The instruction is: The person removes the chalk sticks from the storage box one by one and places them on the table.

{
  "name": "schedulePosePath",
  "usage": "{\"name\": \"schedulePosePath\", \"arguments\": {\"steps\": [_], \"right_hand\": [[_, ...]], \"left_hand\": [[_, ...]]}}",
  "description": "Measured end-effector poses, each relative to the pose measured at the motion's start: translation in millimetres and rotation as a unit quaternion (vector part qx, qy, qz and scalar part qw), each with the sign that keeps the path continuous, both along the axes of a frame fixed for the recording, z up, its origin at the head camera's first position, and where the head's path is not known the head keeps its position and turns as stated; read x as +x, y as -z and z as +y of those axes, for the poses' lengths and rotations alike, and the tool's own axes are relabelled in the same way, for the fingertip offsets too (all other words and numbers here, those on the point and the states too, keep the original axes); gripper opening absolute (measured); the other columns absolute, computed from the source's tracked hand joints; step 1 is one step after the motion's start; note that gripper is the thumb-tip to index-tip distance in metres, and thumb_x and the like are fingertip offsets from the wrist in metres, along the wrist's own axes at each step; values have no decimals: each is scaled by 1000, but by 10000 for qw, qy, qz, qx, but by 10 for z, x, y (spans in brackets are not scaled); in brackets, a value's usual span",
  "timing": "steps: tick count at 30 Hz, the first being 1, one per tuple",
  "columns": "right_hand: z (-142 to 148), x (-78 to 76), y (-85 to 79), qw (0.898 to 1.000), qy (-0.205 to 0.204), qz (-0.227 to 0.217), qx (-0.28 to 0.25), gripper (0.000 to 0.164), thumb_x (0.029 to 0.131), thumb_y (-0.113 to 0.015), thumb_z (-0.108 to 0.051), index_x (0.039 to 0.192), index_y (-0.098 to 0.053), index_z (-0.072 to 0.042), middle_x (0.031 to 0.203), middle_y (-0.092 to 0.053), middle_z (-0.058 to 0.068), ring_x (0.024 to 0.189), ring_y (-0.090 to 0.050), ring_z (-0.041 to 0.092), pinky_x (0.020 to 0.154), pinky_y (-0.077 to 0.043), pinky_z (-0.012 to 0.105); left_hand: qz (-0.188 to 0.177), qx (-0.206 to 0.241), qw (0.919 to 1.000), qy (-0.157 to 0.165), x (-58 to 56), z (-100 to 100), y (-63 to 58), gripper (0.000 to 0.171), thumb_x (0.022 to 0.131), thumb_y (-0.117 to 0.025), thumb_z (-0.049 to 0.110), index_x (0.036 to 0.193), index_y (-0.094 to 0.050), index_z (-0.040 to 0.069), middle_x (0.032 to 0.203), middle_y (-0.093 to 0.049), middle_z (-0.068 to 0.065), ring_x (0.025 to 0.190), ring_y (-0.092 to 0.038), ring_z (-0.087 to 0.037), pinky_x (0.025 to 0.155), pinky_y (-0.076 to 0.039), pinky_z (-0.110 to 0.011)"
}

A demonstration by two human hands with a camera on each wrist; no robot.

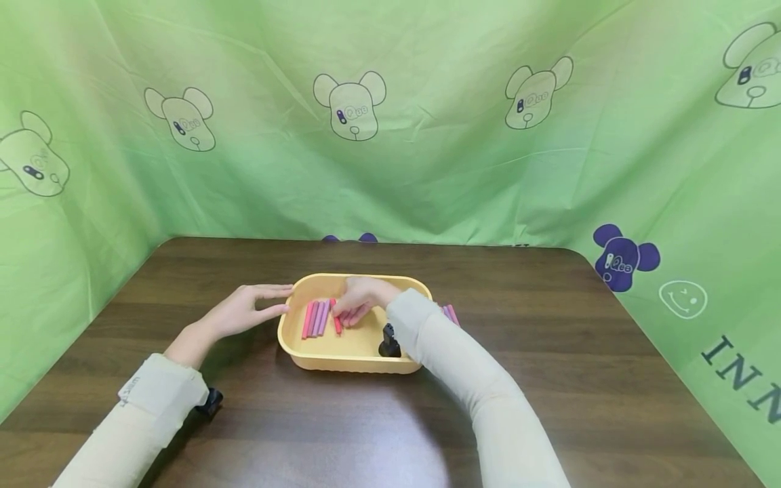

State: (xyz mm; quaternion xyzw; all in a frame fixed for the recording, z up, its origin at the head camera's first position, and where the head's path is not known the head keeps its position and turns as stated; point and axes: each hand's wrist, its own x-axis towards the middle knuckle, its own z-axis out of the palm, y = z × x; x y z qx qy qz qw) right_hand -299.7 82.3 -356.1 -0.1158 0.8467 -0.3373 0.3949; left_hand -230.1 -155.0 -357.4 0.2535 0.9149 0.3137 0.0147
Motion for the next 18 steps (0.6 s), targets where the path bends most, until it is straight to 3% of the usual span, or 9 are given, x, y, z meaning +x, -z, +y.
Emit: {"name": "schedulePosePath", "arguments": {"steps": [6, 11, 18], "right_hand": [[81, -27, -52, 9980, 77, -112, -618, 5, 87, -60, -6, 86, -61, -1, 65, -64, 2, 58, -63, 7, 61, -57, 20], [156, -8, -152, 9963, -97, -164, -843, 11, 88, -58, -6, 97, -59, 1, 70, -66, 3, 64, -65, 9, 66, -58, 23], [259, 3, -269, 9929, -129, -163, -1169, 8, 89, -58, -7, 95, -59, -1, 72, -68, 3, 68, -67, 11, 72, -59, 29]], "left_hand": [[-11, -35, 10000, -12, 0, 2, -4, 44, 90, -62, 27, 127, -58, 4, 134, -56, -12, 128, -49, -31, 107, -39, -47], [-51, -33, 10000, -25, 5, 6, -12, 43, 90, -62, 27, 127, -58, 5, 134, -55, -12, 128, -48, -31, 107, -38, -48], [-19, -10, 10000, -5, 6, 6, -8, 43, 90, -62, 26, 127, -58, 4, 133, -56, -12, 128, -49, -31, 107, -39, -47]]}}
